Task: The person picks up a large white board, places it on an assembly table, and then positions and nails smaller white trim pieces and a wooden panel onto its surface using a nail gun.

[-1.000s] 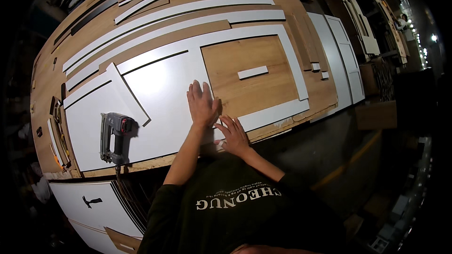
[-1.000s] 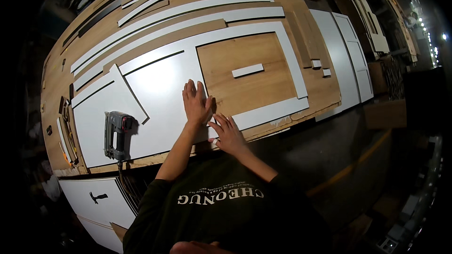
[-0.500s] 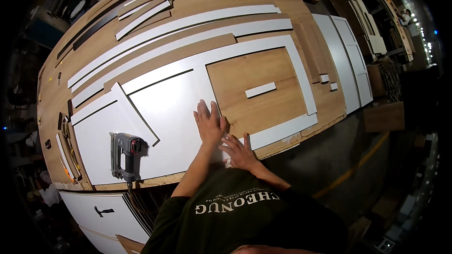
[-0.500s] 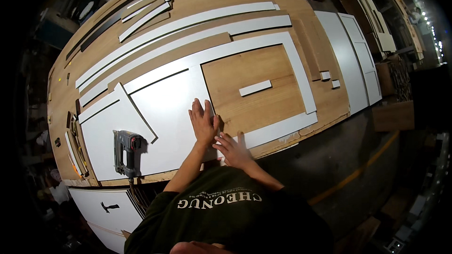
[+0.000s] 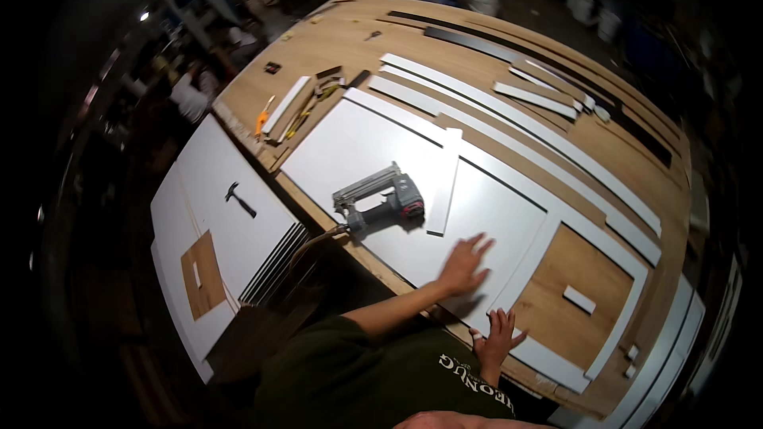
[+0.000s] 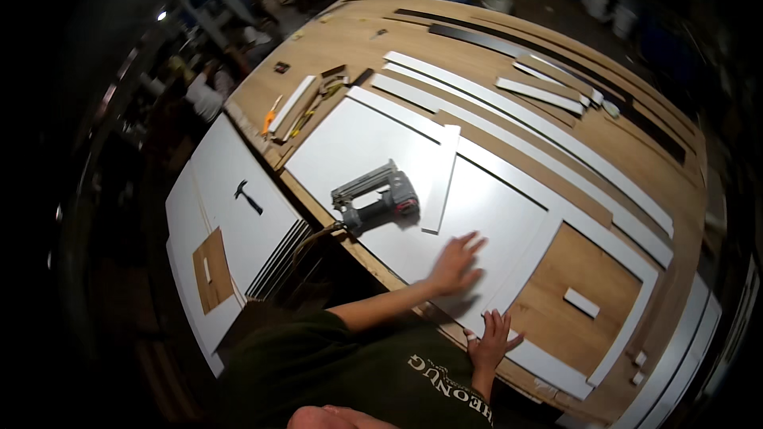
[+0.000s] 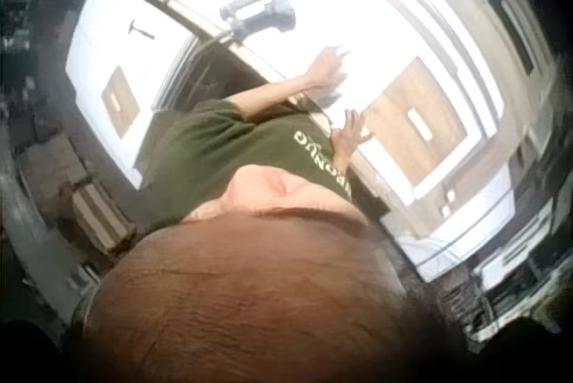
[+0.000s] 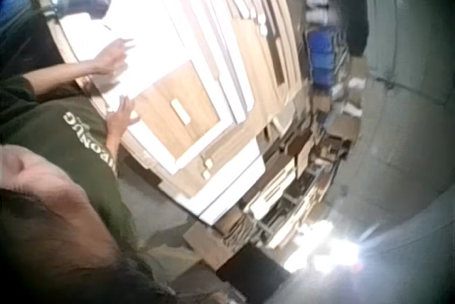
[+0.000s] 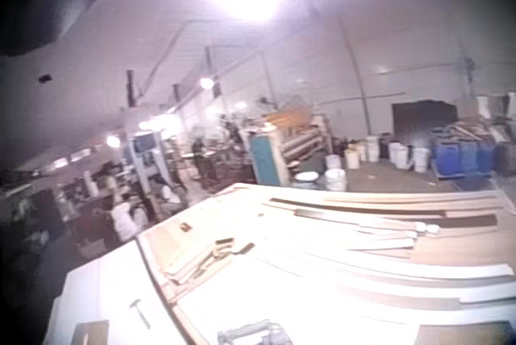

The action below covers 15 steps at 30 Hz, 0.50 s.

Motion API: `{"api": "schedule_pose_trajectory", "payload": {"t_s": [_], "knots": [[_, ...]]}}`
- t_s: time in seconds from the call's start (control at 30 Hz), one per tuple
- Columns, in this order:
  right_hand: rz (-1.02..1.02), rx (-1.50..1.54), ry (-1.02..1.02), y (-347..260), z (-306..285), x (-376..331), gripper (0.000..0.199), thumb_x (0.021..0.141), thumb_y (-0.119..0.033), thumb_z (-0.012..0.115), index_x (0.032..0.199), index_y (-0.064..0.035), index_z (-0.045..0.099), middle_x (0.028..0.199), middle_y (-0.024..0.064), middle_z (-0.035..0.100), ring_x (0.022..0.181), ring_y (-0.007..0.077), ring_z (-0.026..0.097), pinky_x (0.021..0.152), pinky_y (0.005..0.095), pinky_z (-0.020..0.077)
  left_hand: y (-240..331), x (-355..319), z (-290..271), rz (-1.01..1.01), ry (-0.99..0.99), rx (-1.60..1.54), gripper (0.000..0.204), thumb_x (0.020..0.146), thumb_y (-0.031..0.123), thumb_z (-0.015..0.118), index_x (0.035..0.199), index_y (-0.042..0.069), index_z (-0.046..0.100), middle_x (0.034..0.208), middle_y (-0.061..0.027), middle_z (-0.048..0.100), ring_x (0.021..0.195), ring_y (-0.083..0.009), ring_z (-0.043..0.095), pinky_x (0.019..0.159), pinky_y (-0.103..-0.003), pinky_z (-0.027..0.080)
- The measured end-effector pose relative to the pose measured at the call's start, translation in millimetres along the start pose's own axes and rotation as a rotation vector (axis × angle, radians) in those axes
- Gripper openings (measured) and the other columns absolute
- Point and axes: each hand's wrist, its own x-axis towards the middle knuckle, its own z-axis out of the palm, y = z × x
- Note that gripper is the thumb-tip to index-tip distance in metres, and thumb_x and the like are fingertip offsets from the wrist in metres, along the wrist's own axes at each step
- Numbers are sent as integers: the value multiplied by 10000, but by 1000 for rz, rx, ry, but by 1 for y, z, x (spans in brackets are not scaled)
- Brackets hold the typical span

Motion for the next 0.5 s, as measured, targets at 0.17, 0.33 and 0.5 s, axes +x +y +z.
{"api": "schedule_pose_trajectory", "payload": {"t_s": [0.17, 0.33, 0.5], "knots": [[-18, 30, -14, -5, 9, -2, 629, 663, -376, 770, 1201, -149, 537, 1298, 23, 492, 1355, 278, 330, 1074, 666, -2, -95, -68, -95, -248, 326, 432, 762, 721, 185, 700, 1404, 89, 374, 1285, -195, 449, 1187, -364, 433, 1005, -487, 337], [23, 63, -58, -1, 0, -2, 632, 687, -401, 765, 1223, -171, 522, 1298, 15, 490, 1353, 284, 327, 1059, 690, 4, -134, -71, -132, -522, 106, 631, 812, 663, 129, 679, 1405, 77, 352, 1258, -190, 462, 1184, -356, 420, 1014, -501, 314], [36, 125, -114, 9, -5, 2, 657, 692, -392, 767, 1254, -192, 491, 1327, -1, 461, 1340, 268, 347, 1015, 740, 45, -142, -18, -136, -656, -231, 630, 853, 655, 150, 694, 1420, 61, 329, 1151, -228, 552, 1042, -388, 545, 937, -459, 417]]}}
